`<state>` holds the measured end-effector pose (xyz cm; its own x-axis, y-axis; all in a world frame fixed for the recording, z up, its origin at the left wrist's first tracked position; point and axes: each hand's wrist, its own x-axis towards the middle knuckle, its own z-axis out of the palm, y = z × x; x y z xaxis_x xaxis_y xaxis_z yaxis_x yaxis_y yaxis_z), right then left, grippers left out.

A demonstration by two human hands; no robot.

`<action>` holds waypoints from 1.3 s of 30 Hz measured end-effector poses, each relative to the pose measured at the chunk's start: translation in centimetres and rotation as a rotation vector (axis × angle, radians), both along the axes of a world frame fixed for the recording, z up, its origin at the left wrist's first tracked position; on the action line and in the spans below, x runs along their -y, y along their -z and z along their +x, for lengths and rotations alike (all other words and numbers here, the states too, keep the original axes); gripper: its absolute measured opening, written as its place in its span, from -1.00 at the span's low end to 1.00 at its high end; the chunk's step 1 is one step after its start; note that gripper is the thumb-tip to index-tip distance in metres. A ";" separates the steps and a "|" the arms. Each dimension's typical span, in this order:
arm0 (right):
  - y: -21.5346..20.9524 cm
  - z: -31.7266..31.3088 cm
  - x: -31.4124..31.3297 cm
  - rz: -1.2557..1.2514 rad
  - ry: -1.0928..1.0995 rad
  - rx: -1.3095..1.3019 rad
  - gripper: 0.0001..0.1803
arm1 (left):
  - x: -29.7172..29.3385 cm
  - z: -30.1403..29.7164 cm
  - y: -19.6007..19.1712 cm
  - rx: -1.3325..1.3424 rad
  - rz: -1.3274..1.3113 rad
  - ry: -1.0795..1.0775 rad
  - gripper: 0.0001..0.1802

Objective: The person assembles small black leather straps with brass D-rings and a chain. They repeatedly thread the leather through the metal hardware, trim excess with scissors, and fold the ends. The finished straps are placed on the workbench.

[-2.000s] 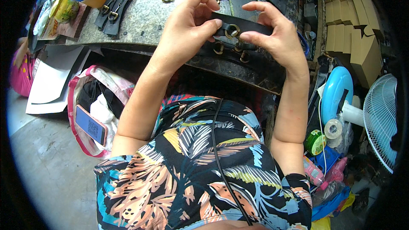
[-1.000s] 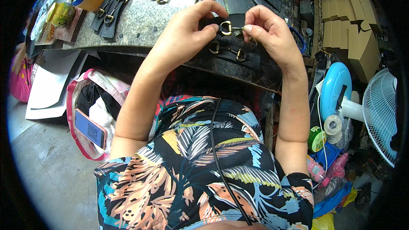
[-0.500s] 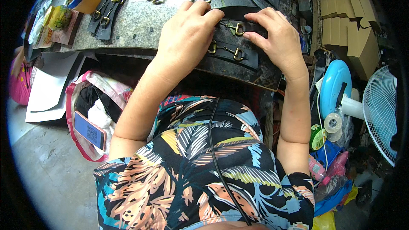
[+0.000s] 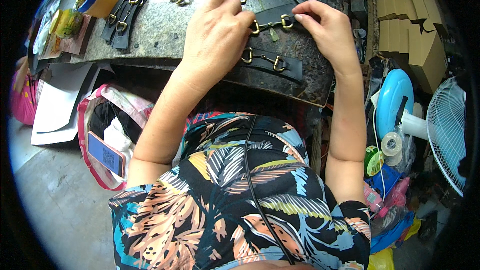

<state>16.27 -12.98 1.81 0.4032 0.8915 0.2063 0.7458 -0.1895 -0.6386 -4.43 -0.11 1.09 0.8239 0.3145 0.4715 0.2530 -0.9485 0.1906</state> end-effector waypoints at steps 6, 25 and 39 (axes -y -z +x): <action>1.6 -0.4 -0.7 0.027 0.086 0.271 -0.82 | -0.5 -0.1 -0.3 0.003 0.019 0.003 -0.83; 1.1 -0.8 0.2 0.089 0.226 0.053 -0.80 | -1.4 6.1 0.4 -0.052 -0.652 0.130 -0.63; -0.5 -2.2 -3.0 0.480 0.033 -0.616 -0.82 | -2.0 5.6 0.0 0.304 -1.350 0.385 -0.70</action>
